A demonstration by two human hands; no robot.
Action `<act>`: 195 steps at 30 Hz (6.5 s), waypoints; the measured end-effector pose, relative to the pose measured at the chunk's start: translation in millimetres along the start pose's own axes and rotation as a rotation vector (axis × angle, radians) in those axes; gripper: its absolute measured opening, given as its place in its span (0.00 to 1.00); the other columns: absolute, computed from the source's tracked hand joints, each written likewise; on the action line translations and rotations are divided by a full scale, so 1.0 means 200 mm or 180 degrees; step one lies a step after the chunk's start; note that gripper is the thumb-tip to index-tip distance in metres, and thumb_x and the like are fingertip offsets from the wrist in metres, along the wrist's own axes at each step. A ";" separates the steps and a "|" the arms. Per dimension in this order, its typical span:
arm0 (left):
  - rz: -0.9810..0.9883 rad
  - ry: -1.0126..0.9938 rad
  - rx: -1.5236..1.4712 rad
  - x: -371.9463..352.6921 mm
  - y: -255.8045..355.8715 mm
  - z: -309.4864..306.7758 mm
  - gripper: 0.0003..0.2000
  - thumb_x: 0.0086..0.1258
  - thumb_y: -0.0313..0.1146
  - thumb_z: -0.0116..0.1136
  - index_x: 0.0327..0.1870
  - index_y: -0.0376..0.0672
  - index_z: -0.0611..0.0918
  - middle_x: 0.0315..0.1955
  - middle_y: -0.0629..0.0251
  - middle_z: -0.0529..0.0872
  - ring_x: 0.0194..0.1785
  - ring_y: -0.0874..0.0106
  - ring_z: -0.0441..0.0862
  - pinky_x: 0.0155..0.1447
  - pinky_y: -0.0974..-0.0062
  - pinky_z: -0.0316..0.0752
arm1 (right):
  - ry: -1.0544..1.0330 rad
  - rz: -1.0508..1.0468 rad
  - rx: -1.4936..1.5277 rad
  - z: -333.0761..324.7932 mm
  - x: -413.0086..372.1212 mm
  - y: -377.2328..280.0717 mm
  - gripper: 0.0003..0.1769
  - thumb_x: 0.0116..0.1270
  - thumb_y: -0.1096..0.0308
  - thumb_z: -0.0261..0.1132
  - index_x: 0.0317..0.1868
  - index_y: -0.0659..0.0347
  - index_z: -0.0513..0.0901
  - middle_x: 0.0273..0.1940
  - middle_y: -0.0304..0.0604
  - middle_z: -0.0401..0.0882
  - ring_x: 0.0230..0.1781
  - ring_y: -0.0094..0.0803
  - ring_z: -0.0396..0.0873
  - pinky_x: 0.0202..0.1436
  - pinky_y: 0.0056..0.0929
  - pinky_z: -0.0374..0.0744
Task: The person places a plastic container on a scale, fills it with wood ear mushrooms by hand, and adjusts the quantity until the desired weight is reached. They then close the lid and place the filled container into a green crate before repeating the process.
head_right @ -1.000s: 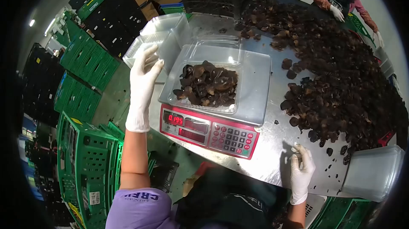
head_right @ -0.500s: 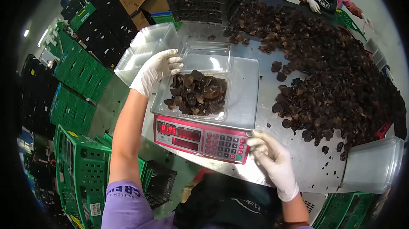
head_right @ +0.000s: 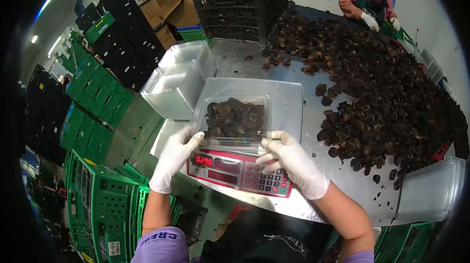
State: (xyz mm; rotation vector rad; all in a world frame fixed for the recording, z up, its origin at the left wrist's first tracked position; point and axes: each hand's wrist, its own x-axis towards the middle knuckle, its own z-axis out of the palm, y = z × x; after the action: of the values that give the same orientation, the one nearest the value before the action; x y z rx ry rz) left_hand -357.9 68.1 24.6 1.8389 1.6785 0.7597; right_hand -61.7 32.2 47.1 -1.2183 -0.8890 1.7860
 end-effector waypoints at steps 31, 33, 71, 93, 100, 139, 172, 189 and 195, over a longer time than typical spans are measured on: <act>0.0001 0.1773 -0.2217 -0.86 0.27 -0.41 0.26 0.77 0.30 0.49 0.75 0.40 0.65 0.33 0.71 0.79 0.31 0.83 0.78 0.36 0.85 0.73 | -0.1045 -0.1506 0.0065 0.50 -0.04 0.21 0.25 0.71 0.74 0.63 0.65 0.71 0.68 0.43 0.45 0.81 0.43 0.29 0.81 0.52 0.27 0.80; -0.0015 0.2425 -0.2293 -0.93 0.25 -0.62 0.22 0.77 0.30 0.48 0.71 0.35 0.70 0.29 0.70 0.80 0.27 0.83 0.77 0.30 0.86 0.72 | -0.1325 -0.1452 0.0022 0.57 -0.09 0.17 0.31 0.73 0.69 0.62 0.72 0.69 0.61 0.56 0.48 0.75 0.54 0.31 0.78 0.60 0.29 0.76; -0.2588 0.1269 0.0888 -1.18 -0.44 -1.51 0.23 0.60 0.33 0.73 0.57 0.37 0.81 0.43 0.61 0.85 0.41 0.71 0.82 0.43 0.71 0.77 | -0.0653 -0.0761 0.0121 -0.01 -0.22 0.43 0.09 0.73 0.77 0.58 0.49 0.71 0.81 0.36 0.42 0.84 0.34 0.23 0.80 0.42 0.22 0.78; 0.0111 0.2458 0.1985 -0.76 -0.42 -1.14 0.09 0.74 0.32 0.57 0.46 0.38 0.86 0.40 0.57 0.87 0.42 0.63 0.84 0.49 0.67 0.77 | -0.0174 -0.0824 -0.0135 -0.19 -0.29 0.40 0.10 0.70 0.79 0.58 0.48 0.71 0.83 0.36 0.43 0.85 0.35 0.24 0.80 0.42 0.22 0.78; 0.1929 0.0516 0.1891 0.41 -0.17 -0.51 0.18 0.65 0.26 0.57 0.58 0.40 0.81 0.53 0.48 0.84 0.56 0.55 0.82 0.59 0.66 0.76 | 0.0237 -0.1016 -0.0561 -0.16 -0.46 0.47 0.09 0.70 0.78 0.62 0.48 0.71 0.83 0.39 0.44 0.83 0.39 0.25 0.82 0.45 0.22 0.80; 0.3572 0.0393 0.1874 -0.28 1.04 0.73 0.14 0.59 0.29 0.69 0.47 0.47 0.82 0.31 0.67 0.78 0.33 0.66 0.76 0.42 0.67 0.68 | 0.3186 -0.1520 -0.4664 -1.02 -0.61 0.76 0.15 0.59 0.67 0.67 0.48 0.47 0.82 0.58 0.43 0.76 0.67 0.42 0.69 0.69 0.48 0.63; 0.5009 -0.0355 -0.0352 -0.64 1.46 0.55 0.15 0.74 0.50 0.59 0.34 0.49 0.85 0.29 0.74 0.85 0.30 0.75 0.82 0.36 0.79 0.76 | 0.4301 -0.0858 -0.4133 -0.92 -0.91 0.87 0.37 0.55 0.60 0.71 0.66 0.57 0.72 0.68 0.57 0.65 0.70 0.55 0.64 0.71 0.51 0.62; 0.2888 -0.0574 0.0978 -0.28 1.03 1.39 0.25 0.62 0.23 0.59 0.63 0.39 0.76 0.61 0.53 0.77 0.66 0.53 0.71 0.67 0.57 0.67 | 0.4229 -0.1301 -0.3948 -0.97 -0.65 0.68 0.28 0.63 0.66 0.63 0.65 0.58 0.75 0.66 0.51 0.71 0.72 0.48 0.63 0.75 0.51 0.55; 0.3300 -0.0256 0.1420 -0.21 0.98 1.51 0.11 0.56 0.20 0.57 0.41 0.40 0.79 0.59 0.53 0.78 0.70 0.51 0.69 0.68 0.56 0.66 | 0.4180 -0.1326 -0.4058 -0.99 -0.68 0.69 0.26 0.63 0.68 0.63 0.64 0.56 0.76 0.65 0.50 0.72 0.72 0.47 0.64 0.74 0.48 0.56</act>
State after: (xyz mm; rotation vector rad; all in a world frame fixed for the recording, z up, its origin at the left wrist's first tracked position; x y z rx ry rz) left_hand -8.2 5.5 -49.3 3.0413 0.7692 0.6769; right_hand 129.1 -128.1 -77.2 -2.2175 -1.2184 -0.3115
